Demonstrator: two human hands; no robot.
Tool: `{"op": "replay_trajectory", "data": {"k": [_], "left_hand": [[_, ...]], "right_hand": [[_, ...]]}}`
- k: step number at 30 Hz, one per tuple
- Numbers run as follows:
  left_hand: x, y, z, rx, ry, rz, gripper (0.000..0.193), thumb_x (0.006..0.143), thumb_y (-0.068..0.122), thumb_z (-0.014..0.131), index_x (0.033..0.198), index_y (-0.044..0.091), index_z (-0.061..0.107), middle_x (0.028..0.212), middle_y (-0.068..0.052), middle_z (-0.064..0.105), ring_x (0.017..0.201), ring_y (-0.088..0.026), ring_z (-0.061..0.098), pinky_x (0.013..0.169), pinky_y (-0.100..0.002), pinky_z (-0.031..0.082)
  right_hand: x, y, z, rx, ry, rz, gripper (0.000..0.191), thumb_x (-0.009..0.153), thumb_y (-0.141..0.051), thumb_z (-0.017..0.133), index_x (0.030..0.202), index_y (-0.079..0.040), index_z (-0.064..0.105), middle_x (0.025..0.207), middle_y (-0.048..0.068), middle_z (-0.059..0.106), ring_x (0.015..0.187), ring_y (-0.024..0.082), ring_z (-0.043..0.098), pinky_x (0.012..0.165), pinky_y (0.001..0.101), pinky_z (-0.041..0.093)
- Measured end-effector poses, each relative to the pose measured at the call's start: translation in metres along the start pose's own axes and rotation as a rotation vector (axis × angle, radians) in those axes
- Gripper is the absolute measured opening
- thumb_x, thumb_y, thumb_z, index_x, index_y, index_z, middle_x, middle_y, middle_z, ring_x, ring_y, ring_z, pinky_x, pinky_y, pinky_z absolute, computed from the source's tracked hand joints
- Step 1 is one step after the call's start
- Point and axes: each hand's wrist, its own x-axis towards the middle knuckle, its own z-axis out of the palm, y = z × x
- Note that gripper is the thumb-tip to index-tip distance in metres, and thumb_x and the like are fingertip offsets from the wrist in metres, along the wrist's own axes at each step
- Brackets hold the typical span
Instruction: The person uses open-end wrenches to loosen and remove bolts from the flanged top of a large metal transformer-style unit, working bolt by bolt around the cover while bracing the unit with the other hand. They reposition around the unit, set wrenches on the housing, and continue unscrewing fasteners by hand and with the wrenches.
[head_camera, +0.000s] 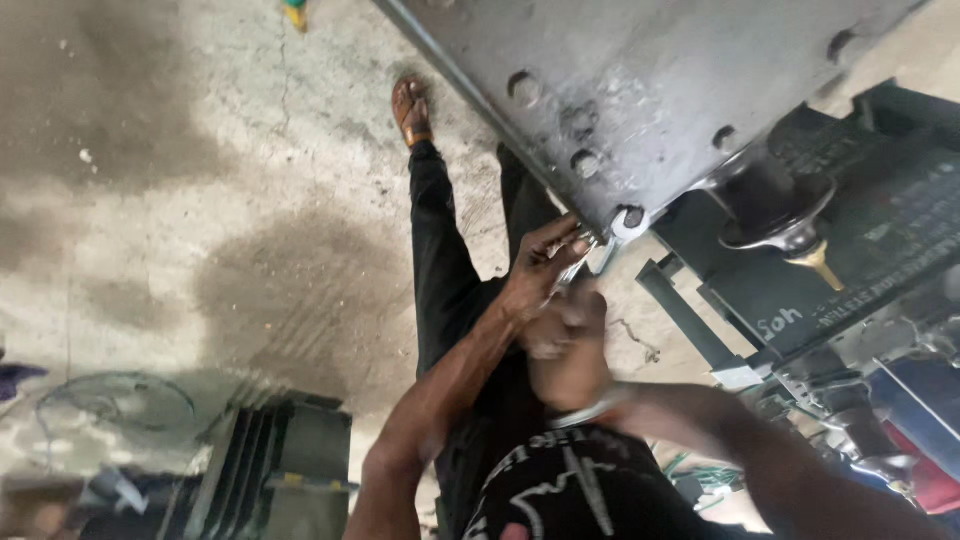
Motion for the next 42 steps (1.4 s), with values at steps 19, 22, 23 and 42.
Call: {"op": "replay_trajectory", "data": {"k": [19,22,23,42], "left_hand": [[0.019,-0.013,-0.001,-0.17,-0.116,0.021,0.058,0.108,0.026,0.062,0.156,0.001,0.042,0.092,-0.011,0.067,0.069,-0.014,0.062,0.052,-0.024,0.043],[0.022,-0.014,0.0,-0.115,-0.071,0.049,0.063,0.106,0.026,0.062,0.159,0.003,0.037,0.095,-0.01,0.065,0.071,-0.015,0.064,0.049,-0.025,0.043],[0.023,-0.015,0.0,-0.107,-0.087,0.053,0.063,0.107,0.027,0.061,0.16,0.004,0.036,0.093,-0.012,0.066,0.069,-0.014,0.062,0.049,-0.024,0.043],[0.015,-0.016,0.006,-0.072,0.01,0.088,0.051,0.109,0.015,0.057,0.156,0.002,0.045,0.097,-0.002,0.061,0.055,-0.008,0.045,0.045,-0.022,0.034]], "right_hand": [[-0.001,-0.162,-0.088,-0.983,-0.21,0.095,0.046,0.107,-0.038,0.048,0.074,-0.007,0.056,0.054,-0.005,0.043,0.042,0.006,0.036,0.038,0.0244,0.027],[0.015,-0.206,-0.098,-1.262,-0.461,0.045,0.049,0.107,-0.037,0.048,0.069,-0.007,0.056,0.053,-0.004,0.047,0.043,0.007,0.042,0.038,0.0249,0.033],[0.018,-0.216,-0.094,-1.34,-0.535,0.017,0.05,0.108,-0.037,0.047,0.068,-0.008,0.056,0.054,-0.005,0.048,0.044,0.006,0.043,0.039,0.0244,0.035],[0.056,-0.233,-0.087,-1.142,-0.405,0.332,0.046,0.107,-0.036,0.047,0.069,-0.012,0.042,0.057,-0.007,0.032,0.042,0.006,0.03,0.036,0.0273,0.025]]}}
